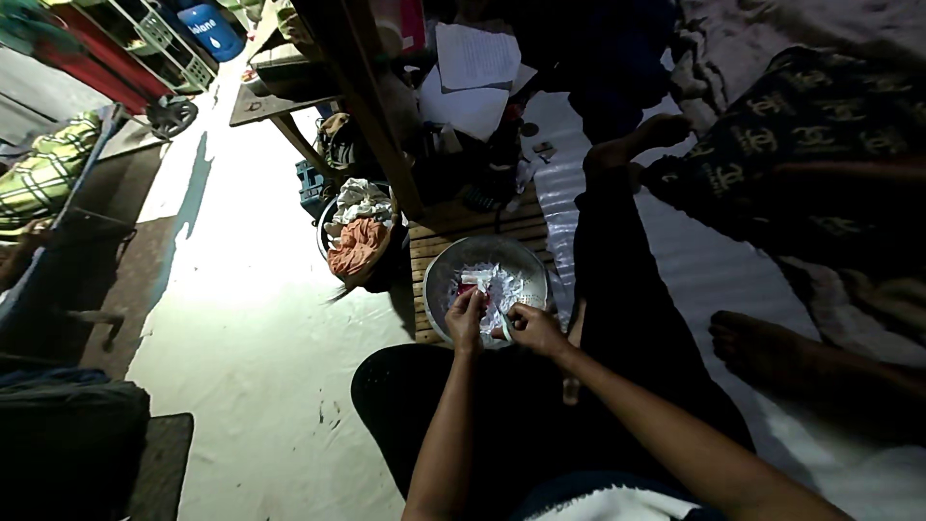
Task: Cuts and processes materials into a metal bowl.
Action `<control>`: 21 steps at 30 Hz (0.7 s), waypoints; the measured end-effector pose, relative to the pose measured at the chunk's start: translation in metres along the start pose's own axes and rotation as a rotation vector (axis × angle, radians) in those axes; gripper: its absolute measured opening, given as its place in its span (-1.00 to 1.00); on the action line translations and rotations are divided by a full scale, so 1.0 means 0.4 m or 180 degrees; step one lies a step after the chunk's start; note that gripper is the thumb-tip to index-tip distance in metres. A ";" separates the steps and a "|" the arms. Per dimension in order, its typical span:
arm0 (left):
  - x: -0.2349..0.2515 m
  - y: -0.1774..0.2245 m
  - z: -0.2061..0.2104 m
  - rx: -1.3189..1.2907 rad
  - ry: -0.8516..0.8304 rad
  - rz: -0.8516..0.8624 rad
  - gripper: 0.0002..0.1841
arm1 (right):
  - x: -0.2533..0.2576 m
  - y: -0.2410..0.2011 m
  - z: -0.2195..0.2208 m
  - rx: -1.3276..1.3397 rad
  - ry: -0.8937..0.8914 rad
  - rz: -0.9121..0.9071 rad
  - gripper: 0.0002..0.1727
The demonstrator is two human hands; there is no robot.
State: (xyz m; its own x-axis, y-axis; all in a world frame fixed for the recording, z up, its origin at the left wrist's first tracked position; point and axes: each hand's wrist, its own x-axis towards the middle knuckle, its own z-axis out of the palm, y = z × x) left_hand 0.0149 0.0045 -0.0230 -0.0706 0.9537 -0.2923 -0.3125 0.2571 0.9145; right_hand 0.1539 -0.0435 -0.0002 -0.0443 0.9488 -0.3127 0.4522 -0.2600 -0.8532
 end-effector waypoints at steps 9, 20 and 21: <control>-0.010 0.007 0.004 0.0071 -0.0223 -0.0004 -0.86 | -0.003 0.002 0.010 0.0100 0.0244 -0.0053 -0.60; -0.009 0.007 0.000 0.0027 -0.0254 -0.0029 -0.86 | -0.002 0.000 0.002 0.0115 0.0324 -0.0042 -0.65; -0.009 0.006 0.000 0.0025 -0.0257 -0.0022 -0.86 | -0.003 0.000 0.002 0.0114 0.0342 -0.0051 -0.65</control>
State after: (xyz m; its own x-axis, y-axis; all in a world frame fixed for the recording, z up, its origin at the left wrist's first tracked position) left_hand 0.0143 0.0018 -0.0196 0.0083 0.9613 -0.2755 -0.3051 0.2648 0.9148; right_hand 0.1533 -0.0447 -0.0003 0.0455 0.9662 -0.2539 0.4201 -0.2491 -0.8726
